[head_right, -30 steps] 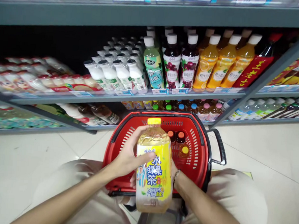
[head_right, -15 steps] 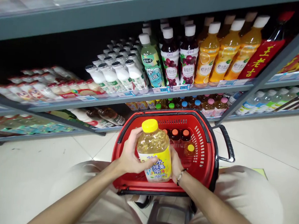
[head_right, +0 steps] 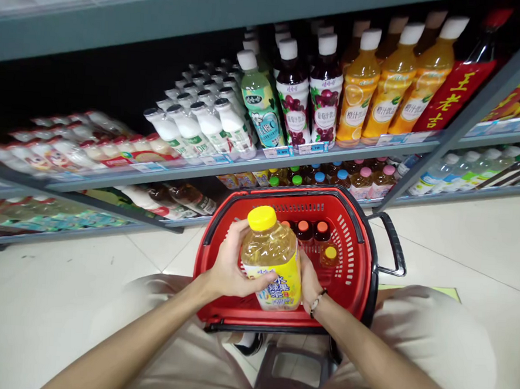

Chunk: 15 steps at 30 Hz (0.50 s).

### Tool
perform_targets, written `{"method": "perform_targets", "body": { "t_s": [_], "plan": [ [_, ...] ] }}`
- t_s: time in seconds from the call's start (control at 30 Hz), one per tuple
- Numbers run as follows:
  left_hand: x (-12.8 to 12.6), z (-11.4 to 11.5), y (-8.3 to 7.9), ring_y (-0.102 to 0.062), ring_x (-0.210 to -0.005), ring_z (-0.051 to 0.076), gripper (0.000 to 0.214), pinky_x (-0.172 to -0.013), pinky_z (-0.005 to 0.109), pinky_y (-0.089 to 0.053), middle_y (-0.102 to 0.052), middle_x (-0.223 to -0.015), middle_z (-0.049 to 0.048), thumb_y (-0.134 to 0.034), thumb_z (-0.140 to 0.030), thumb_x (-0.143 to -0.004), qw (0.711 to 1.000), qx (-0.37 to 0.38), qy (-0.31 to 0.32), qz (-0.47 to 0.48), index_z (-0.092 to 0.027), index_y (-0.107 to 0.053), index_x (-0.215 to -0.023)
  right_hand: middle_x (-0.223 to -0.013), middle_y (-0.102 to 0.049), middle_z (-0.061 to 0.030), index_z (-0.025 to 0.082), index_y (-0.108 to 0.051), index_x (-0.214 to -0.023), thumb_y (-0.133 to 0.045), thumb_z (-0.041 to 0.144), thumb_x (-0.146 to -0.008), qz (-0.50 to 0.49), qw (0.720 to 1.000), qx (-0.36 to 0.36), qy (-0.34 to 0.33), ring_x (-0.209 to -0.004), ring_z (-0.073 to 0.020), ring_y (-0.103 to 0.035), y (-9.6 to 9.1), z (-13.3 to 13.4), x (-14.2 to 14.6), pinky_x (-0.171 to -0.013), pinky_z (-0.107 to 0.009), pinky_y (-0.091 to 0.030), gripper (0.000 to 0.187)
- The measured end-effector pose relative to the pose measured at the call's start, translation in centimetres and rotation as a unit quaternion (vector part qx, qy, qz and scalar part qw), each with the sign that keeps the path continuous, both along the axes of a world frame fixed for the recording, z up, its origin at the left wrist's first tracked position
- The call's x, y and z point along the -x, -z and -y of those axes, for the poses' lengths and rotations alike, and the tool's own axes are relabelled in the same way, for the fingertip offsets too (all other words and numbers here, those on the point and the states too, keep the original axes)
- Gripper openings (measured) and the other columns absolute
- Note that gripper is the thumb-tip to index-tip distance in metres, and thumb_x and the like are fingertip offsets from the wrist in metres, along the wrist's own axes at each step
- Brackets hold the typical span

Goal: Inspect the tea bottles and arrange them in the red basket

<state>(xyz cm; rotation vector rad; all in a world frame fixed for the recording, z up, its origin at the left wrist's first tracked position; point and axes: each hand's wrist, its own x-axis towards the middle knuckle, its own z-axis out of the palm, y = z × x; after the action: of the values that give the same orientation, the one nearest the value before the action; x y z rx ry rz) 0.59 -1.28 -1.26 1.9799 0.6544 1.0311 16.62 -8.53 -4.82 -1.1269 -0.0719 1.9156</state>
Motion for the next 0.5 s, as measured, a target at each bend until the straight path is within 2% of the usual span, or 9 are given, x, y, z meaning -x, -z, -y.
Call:
{"method": "perform_targets", "body": {
  "t_s": [0.3, 0.5],
  "plan": [
    [0.1, -0.07, -0.03, -0.071, -0.119, 0.032, 0.094, -0.099, 0.044, -0.06, -0.068, -0.133, 0.0164, -0.089, -0.032, -0.074, 1.0, 0.018, -0.001, -0.013, -0.02, -0.035, -0.151, -0.084, -0.079, -0.0148, 0.023, -0.068, -0.076, -0.073, 0.069, -0.064, 0.035, 0.999, 0.026, 0.007, -0.114, -0.0402, -0.074, 0.02, -0.04, 0.07, -0.095, -0.049, -0.063, 0.048],
    [0.07, -0.04, -0.02, -0.069, -0.122, 0.033, 0.093, -0.102, 0.045, -0.059, -0.066, -0.136, 0.0174, -0.088, -0.034, -0.075, 0.999, 0.027, -0.003, -0.022, -0.02, -0.035, -0.15, -0.085, -0.08, -0.0132, 0.019, -0.074, -0.085, -0.068, 0.064, -0.074, 0.05, 0.998, 0.04, 0.008, -0.106, -0.0376, -0.076, -0.01, -0.03, 0.01, -0.089, -0.047, -0.064, 0.047]
  ]
}}
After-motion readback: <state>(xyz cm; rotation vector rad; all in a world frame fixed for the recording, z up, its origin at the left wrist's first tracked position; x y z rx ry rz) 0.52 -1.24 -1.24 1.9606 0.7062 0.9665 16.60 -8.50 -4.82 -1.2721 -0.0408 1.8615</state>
